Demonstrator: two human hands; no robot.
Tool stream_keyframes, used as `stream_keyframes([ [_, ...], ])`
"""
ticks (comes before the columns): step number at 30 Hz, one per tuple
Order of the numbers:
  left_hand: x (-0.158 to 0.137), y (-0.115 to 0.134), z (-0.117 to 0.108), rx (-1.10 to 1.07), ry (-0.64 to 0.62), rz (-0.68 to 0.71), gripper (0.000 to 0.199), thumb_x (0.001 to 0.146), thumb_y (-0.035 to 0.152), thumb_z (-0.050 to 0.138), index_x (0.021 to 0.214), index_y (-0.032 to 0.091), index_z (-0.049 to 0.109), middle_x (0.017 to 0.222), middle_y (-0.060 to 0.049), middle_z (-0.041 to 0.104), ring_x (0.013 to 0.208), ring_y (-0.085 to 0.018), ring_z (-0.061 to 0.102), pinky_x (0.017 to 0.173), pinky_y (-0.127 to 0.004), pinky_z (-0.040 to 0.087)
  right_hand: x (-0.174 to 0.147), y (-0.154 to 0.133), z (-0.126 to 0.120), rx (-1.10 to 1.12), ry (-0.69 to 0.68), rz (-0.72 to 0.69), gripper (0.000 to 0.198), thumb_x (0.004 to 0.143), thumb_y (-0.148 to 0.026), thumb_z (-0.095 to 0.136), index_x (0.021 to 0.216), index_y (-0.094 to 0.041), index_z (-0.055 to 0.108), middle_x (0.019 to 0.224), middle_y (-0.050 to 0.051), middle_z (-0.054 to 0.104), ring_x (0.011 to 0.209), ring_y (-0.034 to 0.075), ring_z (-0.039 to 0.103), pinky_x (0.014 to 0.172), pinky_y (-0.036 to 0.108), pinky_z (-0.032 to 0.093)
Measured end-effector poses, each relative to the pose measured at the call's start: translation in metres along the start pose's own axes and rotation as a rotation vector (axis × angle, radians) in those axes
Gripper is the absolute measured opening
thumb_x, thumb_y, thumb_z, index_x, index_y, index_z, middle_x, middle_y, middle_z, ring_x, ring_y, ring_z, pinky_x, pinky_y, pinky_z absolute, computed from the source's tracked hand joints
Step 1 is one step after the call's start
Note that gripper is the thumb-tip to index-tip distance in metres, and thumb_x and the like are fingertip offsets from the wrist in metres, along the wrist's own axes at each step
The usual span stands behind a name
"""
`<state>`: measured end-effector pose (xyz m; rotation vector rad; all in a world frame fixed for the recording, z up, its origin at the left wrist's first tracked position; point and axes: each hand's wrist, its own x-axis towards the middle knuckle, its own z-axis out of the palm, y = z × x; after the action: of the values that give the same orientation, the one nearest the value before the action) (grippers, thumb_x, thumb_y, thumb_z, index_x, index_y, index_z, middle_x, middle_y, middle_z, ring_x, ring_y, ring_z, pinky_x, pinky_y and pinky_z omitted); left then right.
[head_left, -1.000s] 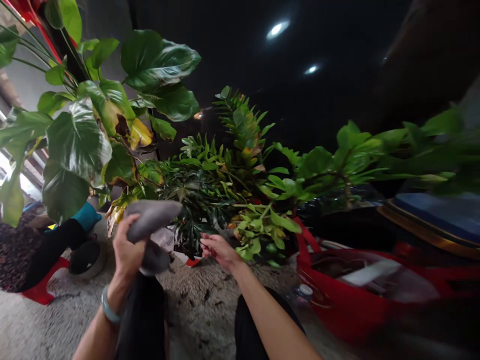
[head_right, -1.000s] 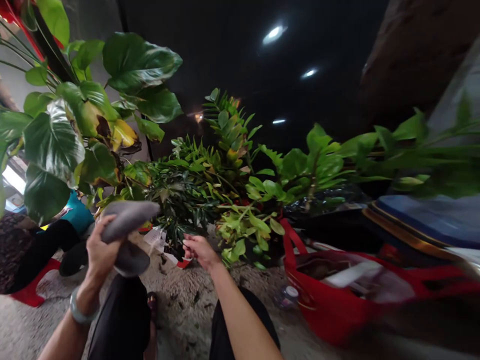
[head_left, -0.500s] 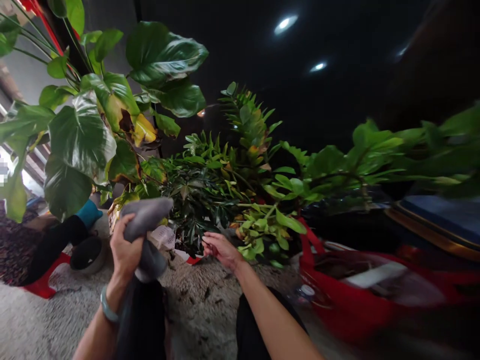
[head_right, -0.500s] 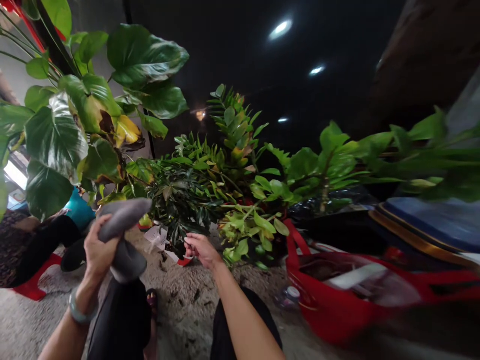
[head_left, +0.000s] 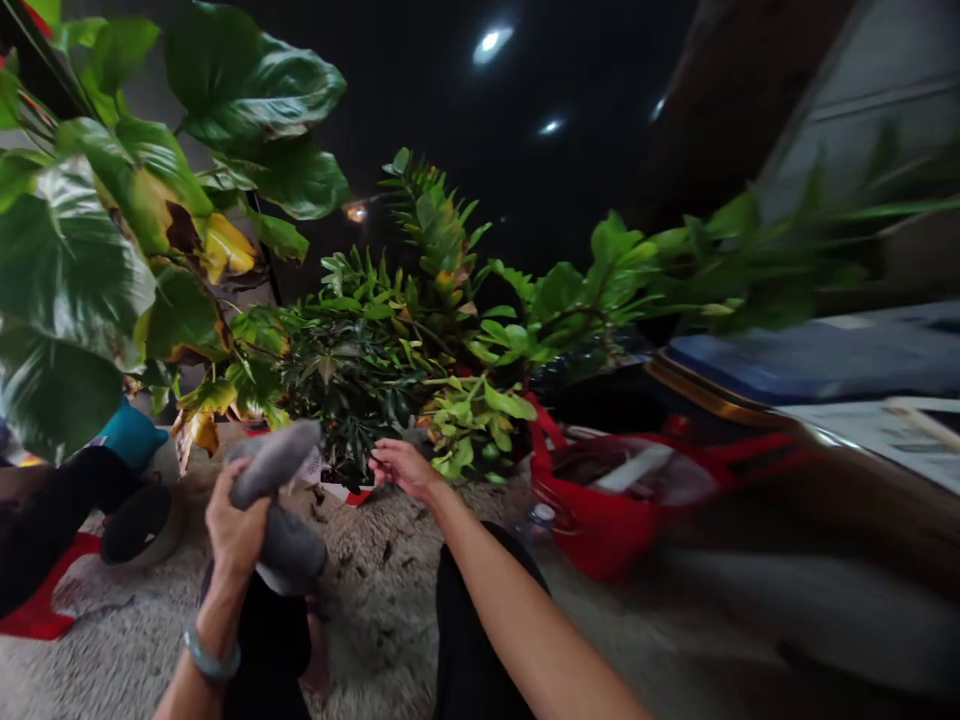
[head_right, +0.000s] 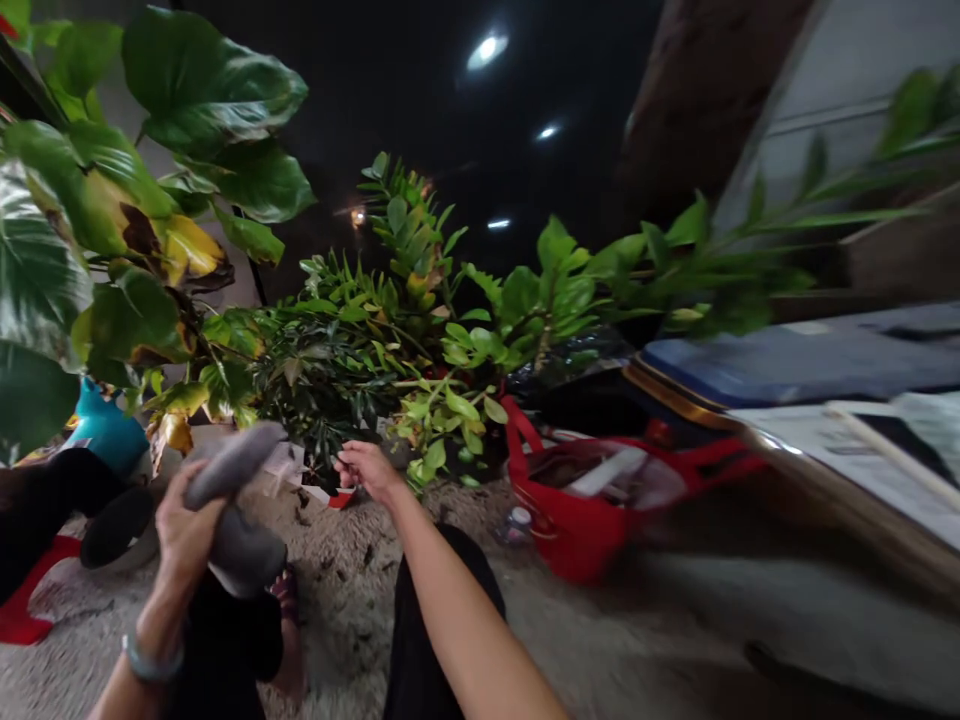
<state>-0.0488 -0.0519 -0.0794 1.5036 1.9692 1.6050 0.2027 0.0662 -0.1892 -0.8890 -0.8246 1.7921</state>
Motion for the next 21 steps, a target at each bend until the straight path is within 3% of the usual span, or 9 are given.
stream_keyframes([
  [3, 0.037, 0.057, -0.008, -0.014, 0.292, 0.231, 0.047, 0.067, 0.03, 0.077, 0.112, 0.018, 0.069, 0.11, -0.006, 0.07, 0.107, -0.029, 0.064, 0.104, -0.047, 0.047, 0.0, -0.001, 0.003, 0.004, 0.012, -0.002, 0.029, 0.066, -0.025, 0.081, 0.077, -0.02, 0.055, 0.058, -0.003, 0.065, 0.042, 0.01, 0.055, 0.045, 0.024, 0.051],
  [5, 0.059, 0.081, 0.004, -0.006, 0.306, 0.363, 0.047, 0.071, 0.031, 0.077, 0.115, 0.018, 0.068, 0.114, -0.007, 0.069, 0.11, -0.03, 0.062, 0.106, -0.049, 0.046, -0.001, -0.002, 0.006, 0.007, 0.021, -0.004, 0.027, 0.069, -0.022, 0.079, 0.079, -0.02, 0.055, 0.057, -0.003, 0.065, 0.041, 0.01, 0.055, 0.046, 0.024, 0.052],
  [7, 0.065, 0.082, 0.025, 0.009, 0.14, 0.394, 0.045, 0.073, 0.028, 0.074, 0.116, 0.019, 0.067, 0.116, -0.007, 0.069, 0.111, -0.03, 0.062, 0.105, -0.048, 0.046, -0.001, -0.003, 0.007, 0.01, 0.029, -0.005, 0.025, 0.07, -0.02, 0.077, 0.08, -0.02, 0.054, 0.057, -0.003, 0.065, 0.041, 0.01, 0.055, 0.046, 0.024, 0.052],
  [10, 0.04, 0.05, 0.052, 0.04, -0.244, 0.245, 0.046, 0.065, 0.024, 0.068, 0.11, 0.02, 0.07, 0.11, -0.005, 0.071, 0.104, -0.027, 0.066, 0.099, -0.042, 0.051, -0.001, -0.004, 0.006, 0.009, 0.033, -0.003, 0.021, 0.071, -0.018, 0.075, 0.08, -0.019, 0.055, 0.057, -0.003, 0.066, 0.041, 0.011, 0.056, 0.045, 0.024, 0.052],
  [13, 0.003, 0.022, 0.049, 0.038, -0.432, 0.096, 0.046, 0.059, 0.027, 0.067, 0.105, 0.021, 0.073, 0.101, -0.004, 0.074, 0.096, -0.027, 0.069, 0.092, -0.041, 0.055, 0.001, -0.005, 0.002, -0.001, 0.023, 0.008, 0.019, 0.072, -0.018, 0.075, 0.077, -0.018, 0.057, 0.051, -0.004, 0.062, 0.038, 0.011, 0.055, 0.042, 0.022, 0.049],
  [14, -0.005, 0.022, 0.041, 0.027, -0.41, 0.086, 0.046, 0.059, 0.029, 0.069, 0.105, 0.021, 0.074, 0.1, -0.004, 0.074, 0.095, -0.027, 0.069, 0.091, -0.041, 0.055, 0.001, -0.006, 0.001, -0.004, 0.018, 0.012, 0.02, 0.072, -0.019, 0.076, 0.077, -0.018, 0.057, 0.05, -0.005, 0.061, 0.038, 0.011, 0.055, 0.041, 0.022, 0.048],
  [16, -0.006, 0.038, 0.021, 0.016, -0.23, 0.135, 0.048, 0.061, 0.035, 0.073, 0.107, 0.021, 0.074, 0.103, -0.005, 0.074, 0.098, -0.028, 0.069, 0.094, -0.043, 0.054, 0.002, -0.007, -0.001, -0.006, 0.01, 0.016, 0.021, 0.072, -0.019, 0.078, 0.077, -0.018, 0.057, 0.052, -0.005, 0.062, 0.037, 0.01, 0.055, 0.041, 0.021, 0.048],
  [19, 0.022, 0.08, 0.002, 0.035, 0.152, 0.316, 0.053, 0.063, 0.04, 0.079, 0.114, 0.023, 0.074, 0.109, -0.004, 0.072, 0.105, -0.03, 0.066, 0.102, -0.048, 0.049, 0.001, -0.009, 0.0, -0.003, 0.001, 0.011, 0.022, 0.073, -0.019, 0.078, 0.079, -0.018, 0.056, 0.055, -0.003, 0.065, 0.039, 0.01, 0.056, 0.042, 0.02, 0.05],
  [21, 0.047, 0.096, 0.009, 0.031, 0.255, 0.411, 0.055, 0.064, 0.038, 0.08, 0.116, 0.022, 0.073, 0.113, -0.004, 0.071, 0.107, -0.03, 0.064, 0.104, -0.048, 0.047, 0.001, -0.01, 0.001, 0.001, -0.002, 0.004, 0.024, 0.073, -0.021, 0.078, 0.079, -0.019, 0.055, 0.056, -0.004, 0.065, 0.039, 0.01, 0.056, 0.043, 0.021, 0.051],
])
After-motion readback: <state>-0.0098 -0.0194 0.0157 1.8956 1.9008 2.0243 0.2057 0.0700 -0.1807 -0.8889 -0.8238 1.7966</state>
